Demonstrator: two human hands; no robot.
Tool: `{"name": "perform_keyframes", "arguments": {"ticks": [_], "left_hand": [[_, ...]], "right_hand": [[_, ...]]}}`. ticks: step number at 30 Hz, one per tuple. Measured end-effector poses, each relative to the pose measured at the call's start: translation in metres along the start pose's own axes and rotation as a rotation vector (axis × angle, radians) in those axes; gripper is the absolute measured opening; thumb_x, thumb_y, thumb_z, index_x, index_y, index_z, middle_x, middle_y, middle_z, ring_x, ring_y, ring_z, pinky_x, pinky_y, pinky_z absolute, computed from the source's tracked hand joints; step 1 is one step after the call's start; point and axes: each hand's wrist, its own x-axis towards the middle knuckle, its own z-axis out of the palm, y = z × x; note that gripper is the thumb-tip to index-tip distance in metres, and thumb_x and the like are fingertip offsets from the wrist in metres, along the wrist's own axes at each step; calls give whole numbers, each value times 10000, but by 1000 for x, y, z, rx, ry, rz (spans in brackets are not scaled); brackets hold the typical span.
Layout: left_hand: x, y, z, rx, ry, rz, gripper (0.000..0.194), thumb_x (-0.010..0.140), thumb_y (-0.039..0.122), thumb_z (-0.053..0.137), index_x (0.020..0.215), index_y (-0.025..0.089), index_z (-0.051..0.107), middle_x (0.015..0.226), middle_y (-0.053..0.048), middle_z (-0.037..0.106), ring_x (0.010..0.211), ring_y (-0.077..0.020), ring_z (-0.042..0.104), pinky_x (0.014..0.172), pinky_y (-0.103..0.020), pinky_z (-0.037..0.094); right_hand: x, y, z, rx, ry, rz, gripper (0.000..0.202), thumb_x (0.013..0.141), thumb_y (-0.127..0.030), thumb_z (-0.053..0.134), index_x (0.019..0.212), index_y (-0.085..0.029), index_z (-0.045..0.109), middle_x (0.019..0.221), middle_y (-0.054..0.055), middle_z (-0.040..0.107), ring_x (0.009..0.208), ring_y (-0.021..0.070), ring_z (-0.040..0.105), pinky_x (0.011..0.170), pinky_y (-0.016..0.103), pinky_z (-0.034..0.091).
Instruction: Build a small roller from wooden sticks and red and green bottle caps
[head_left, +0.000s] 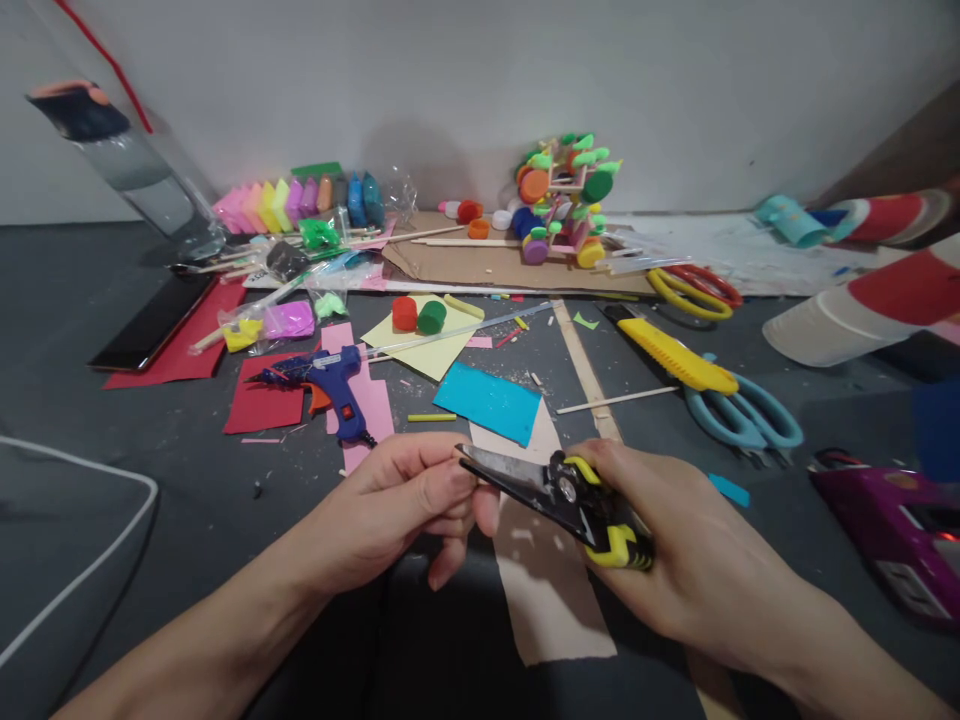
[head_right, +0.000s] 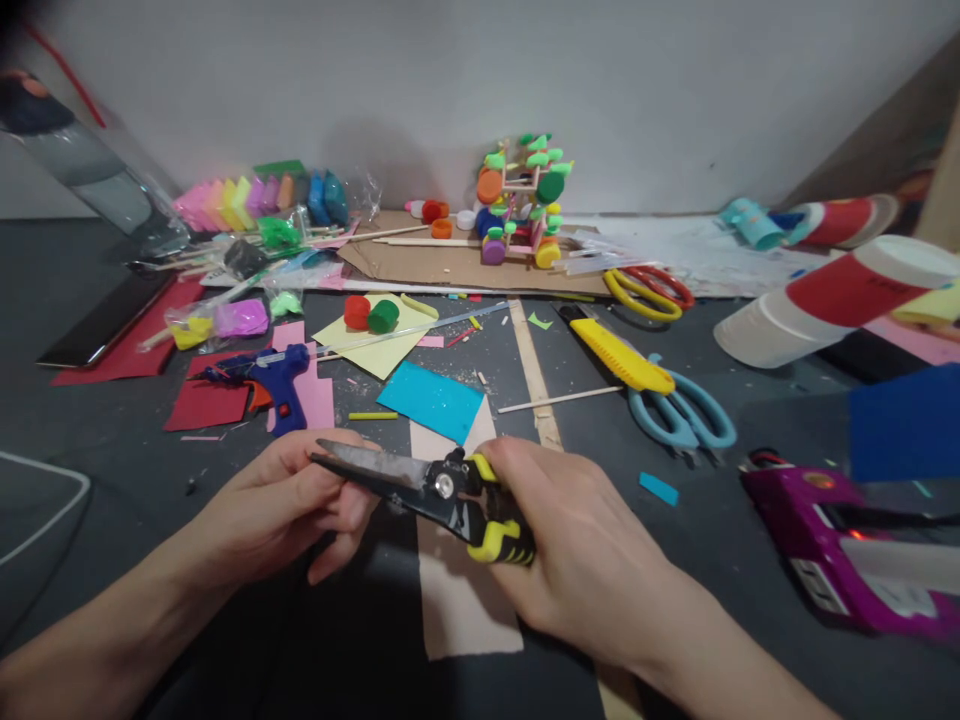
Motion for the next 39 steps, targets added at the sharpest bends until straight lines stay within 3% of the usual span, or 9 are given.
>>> {"name": "perform_keyframes", "arguments": {"ticks": [5,10,13,18,26,31,35,39], "left_hand": [[3,2,3,-22,1,34,293,937,401,645,793,155,716,585,70,311,481,-51,278,460,-132,461],[5,3,7,-43,114,160,180,889,319,718,825,152,725,698,8,557,535,-50,383,469,-141,494],[5,2,8,-30,160,179,183,857,327,757,828,151,717,708,-2,618,523,-47,426,464,-136,483],[4,0,3,89,219,177,167,877,323,741,862,158,724,710,-1,647,506,-47,506,479,-145,456],[5,-3,3,133,238,240,152,875,309,748,831,163,742,749,-22,691,527,-46,477,494,-149,409],[4,-4,4,144,254,301,91,890,283,733,869,199,757,789,-10,699,576,-49,514,532,-136,441],[3,-4,4,164,295,323,68,858,270,769,846,204,756,772,10,664,569,-38,514,541,-128,444],[5,-3,5,214,344,335,90,829,261,795,819,186,746,716,14,617,562,-48,507,527,-137,433]], "right_hand": [[0,0,2,24,33,46,133,818,-191,509,948,-217,513,694,-12,611,560,159,558,497,247,405],[1,-3,2,100,23,100,161,839,-241,591,977,-232,510,743,-15,622,610,158,588,539,242,443],[1,-3,2,80,12,86,171,845,-283,596,989,-224,527,776,10,658,634,180,622,558,268,465],[2,-3,1,52,30,65,194,842,-319,588,991,-204,544,775,38,678,635,209,642,556,297,477],[-1,-1,1,-76,81,27,110,826,-239,497,928,-204,520,647,9,609,507,184,564,455,273,397],[-1,-2,3,33,75,105,144,850,-260,561,979,-217,513,721,6,629,571,172,594,502,259,442],[0,-4,3,31,41,93,215,880,-360,590,1013,-201,534,805,48,663,651,208,637,557,300,487],[2,-5,2,8,40,66,267,919,-446,550,974,-186,539,768,56,657,606,211,627,521,315,483]]}}
